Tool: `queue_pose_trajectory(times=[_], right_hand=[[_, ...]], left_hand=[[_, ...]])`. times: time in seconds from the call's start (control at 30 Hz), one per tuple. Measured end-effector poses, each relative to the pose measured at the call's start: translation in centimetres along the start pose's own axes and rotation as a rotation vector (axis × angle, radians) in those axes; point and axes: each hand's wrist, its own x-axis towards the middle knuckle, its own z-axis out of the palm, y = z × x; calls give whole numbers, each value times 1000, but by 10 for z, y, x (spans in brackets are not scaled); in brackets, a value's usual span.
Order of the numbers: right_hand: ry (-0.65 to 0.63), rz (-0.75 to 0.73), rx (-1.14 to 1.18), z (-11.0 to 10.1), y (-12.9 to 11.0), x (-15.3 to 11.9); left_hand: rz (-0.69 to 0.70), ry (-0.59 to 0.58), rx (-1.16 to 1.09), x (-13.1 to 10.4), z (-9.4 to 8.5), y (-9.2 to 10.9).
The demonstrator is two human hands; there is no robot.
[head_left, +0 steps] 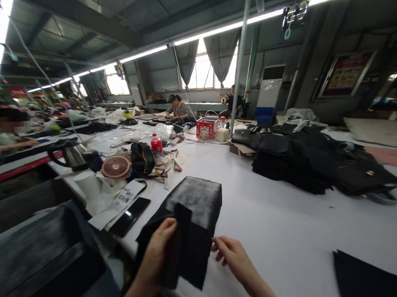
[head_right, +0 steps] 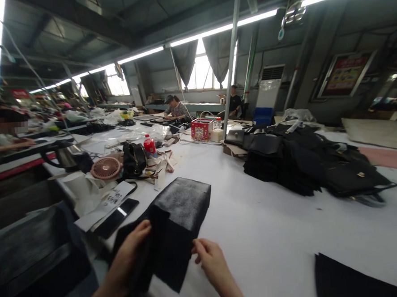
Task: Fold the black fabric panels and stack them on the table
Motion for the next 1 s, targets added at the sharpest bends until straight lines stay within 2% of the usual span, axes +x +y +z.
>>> queue_pose_trajectory(times=[0.03,0.1,0.17,0.23,0.3,0.4,0.53,0.67,0.8,0.9,1.0], right_hand=[[-37,57,78,-15,3,-4],[-68,161,228,-50,13,-17],[-82,242,301,-84,26,-33],[-83,276,232,-111,37,-50],[-81,286,126,-126,43,-64],[-65,273,-6,-131,43,-71],[-7,214,-247,-123,38,-59],[144,185,-513,-111,42,-50],[285,166,-684,-99,51,-55],[365,130,-726,-91,60,-60],[442,93,-729,-83,73,-62]], left_hand=[[-24,-174,69,-7,26,-24],[54,-493,222,-25,75,-71],[224,-683,437,-41,109,-106],[430,-789,693,-48,125,-126],[577,-801,952,-44,125,-135],[643,-761,1189,-30,113,-141],[729,-859,1219,-20,108,-146],[819,-969,1211,-18,116,-145],[908,-1023,1222,-14,118,-142],[923,-978,1267,-9,115,-144],[869,-840,1321,1,113,-147]])
